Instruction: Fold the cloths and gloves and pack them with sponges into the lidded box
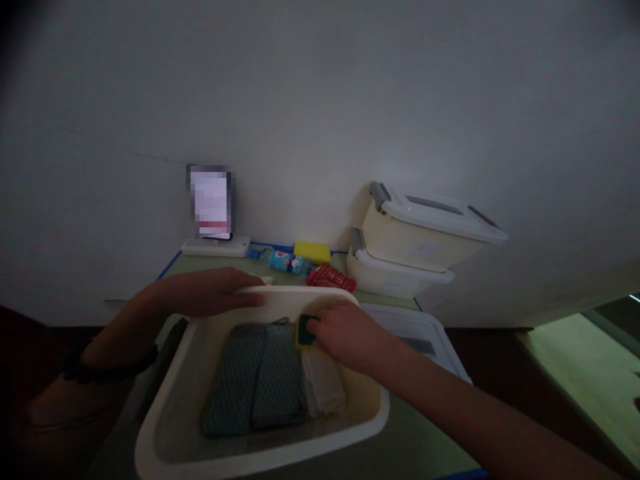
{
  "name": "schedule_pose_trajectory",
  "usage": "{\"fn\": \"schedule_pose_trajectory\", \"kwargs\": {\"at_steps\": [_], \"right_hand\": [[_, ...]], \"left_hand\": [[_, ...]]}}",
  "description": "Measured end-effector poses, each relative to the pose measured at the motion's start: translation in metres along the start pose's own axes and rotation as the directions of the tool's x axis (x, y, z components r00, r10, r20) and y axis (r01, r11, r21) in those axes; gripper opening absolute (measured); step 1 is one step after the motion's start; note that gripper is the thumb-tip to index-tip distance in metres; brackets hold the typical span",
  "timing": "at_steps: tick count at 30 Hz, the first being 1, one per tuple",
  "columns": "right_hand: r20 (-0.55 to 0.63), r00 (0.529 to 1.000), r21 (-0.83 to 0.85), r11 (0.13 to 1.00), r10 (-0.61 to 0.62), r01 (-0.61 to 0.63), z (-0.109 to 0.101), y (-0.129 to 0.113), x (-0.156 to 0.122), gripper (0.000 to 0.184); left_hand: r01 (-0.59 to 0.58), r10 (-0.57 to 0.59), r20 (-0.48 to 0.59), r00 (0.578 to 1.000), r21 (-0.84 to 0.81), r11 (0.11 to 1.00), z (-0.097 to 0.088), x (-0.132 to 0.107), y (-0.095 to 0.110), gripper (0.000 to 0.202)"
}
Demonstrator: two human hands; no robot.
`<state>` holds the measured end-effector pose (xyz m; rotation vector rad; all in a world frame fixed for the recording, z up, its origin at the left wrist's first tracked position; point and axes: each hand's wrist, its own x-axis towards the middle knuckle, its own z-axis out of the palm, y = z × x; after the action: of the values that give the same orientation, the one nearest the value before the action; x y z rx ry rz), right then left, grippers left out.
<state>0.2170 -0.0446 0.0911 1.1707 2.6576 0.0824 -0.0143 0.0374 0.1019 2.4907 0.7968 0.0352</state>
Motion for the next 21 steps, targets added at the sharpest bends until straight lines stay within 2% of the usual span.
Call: {"fn": "schedule_pose_trajectory", "kwargs": {"at_steps": [3,6,9,11,15,18,21], "right_hand": [[-0.087,0.996,-0.002,1.0,0.002,-0.002,-0.01,0.001,-0.004,0.016],[-0.213,0.976,0.065,0.997,0.055,-0.042,-0.025,0.004,-0.009,0.02],[-0.318,0.94,0.138,0.987,0.122,-0.081,-0.036,0.008,-0.011,0.022],[-0.355,0.924,0.161,0.983,0.141,-0.088,-0.035,0.01,-0.008,0.021],[-0.308,0.942,0.184,0.98,0.136,-0.082,-0.016,0.013,0.002,0.019],[-0.34,0.927,0.277,0.959,0.161,-0.065,-0.007,0.016,0.008,0.018],[-0.426,0.879,0.358,0.932,0.213,-0.052,-0.011,0.023,0.013,0.016]], "left_hand": [[0.001,-0.001,0.024,1.0,-0.023,1.0,-0.004,-0.001,0.005,0.039],[-0.023,0.022,-0.032,0.999,-0.056,0.998,-0.01,-0.004,0.009,0.038],[0.009,-0.015,-0.071,0.997,-0.093,0.996,-0.015,-0.005,0.007,0.039],[0.04,-0.054,-0.1,0.993,-0.13,0.991,-0.016,-0.006,0.001,0.04],[0.114,-0.173,-0.25,0.953,-0.232,0.966,-0.016,-0.005,-0.012,0.04],[0.122,-0.185,-0.252,0.95,-0.246,0.961,-0.016,-0.004,-0.018,0.042],[0.121,-0.176,-0.24,0.955,-0.225,0.967,-0.016,-0.003,-0.019,0.044]]}}
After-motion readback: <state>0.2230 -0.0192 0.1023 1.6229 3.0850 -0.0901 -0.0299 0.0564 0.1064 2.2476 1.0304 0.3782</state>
